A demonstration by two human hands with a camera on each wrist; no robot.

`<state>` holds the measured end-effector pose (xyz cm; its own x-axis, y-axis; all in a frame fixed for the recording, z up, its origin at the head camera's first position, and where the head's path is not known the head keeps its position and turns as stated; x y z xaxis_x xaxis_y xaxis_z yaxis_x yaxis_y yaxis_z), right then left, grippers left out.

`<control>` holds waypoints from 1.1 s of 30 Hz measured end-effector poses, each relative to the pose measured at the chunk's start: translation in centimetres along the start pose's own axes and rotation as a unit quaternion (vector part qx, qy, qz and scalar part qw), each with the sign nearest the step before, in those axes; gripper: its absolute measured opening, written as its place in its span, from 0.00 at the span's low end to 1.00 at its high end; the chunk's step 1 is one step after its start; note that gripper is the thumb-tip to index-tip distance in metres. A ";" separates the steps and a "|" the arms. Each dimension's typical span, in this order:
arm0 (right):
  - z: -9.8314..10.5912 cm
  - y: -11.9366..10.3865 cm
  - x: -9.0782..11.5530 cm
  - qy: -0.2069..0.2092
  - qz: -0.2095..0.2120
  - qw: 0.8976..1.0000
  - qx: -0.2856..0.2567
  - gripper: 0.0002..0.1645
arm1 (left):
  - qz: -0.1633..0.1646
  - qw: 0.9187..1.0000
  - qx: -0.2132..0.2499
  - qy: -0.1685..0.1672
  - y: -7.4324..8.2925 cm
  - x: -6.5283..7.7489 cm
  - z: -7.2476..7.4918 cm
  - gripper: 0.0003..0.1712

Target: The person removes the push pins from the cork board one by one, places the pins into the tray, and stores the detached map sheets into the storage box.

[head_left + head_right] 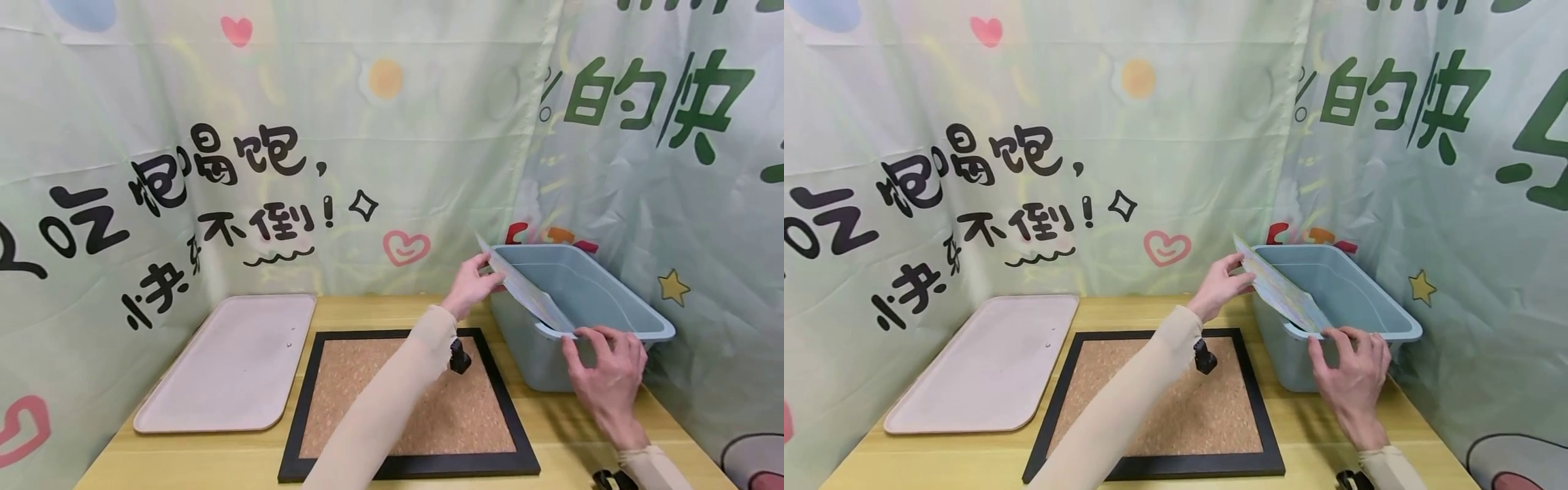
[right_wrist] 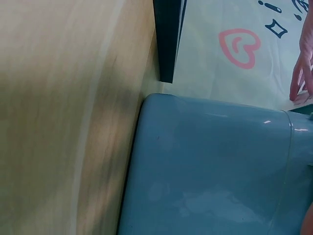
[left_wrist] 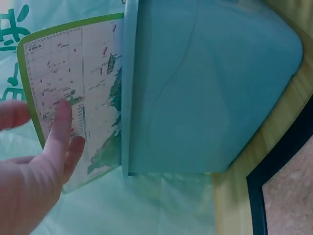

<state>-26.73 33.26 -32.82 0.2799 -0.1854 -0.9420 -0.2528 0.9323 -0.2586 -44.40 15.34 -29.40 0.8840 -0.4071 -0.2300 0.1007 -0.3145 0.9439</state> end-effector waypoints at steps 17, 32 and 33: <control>0.1 0.2 -0.4 0.009 0.005 1.000 0.004 0.37 | 0.005 0.995 -0.080 -0.056 -0.5 1.0 -0.7 0.36; -0.1 -3.7 -0.8 0.043 0.086 0.995 -0.029 0.32 | -0.056 0.963 -0.259 -0.038 1.6 4.8 3.4 0.34; -0.2 -4.4 -0.8 0.049 0.099 0.993 -0.035 0.31 | -0.059 0.961 -0.268 -0.034 1.6 5.3 3.7 0.34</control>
<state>-26.04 29.18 -30.99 0.1280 -0.0320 -0.9913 -0.3591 0.9302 -0.0764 -41.28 9.51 -29.94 0.8220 -0.4560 -0.3412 0.4352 0.1165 0.8928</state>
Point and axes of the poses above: each hand's wrist, its own x-axis away from the middle knuckle, its own z-axis out of the back of the hand, y = z × x, the point moved 10 cm from there along -x, towards the middle knuckle, and after that the axes turned 7 degrees about x, right-handed, at the moved point
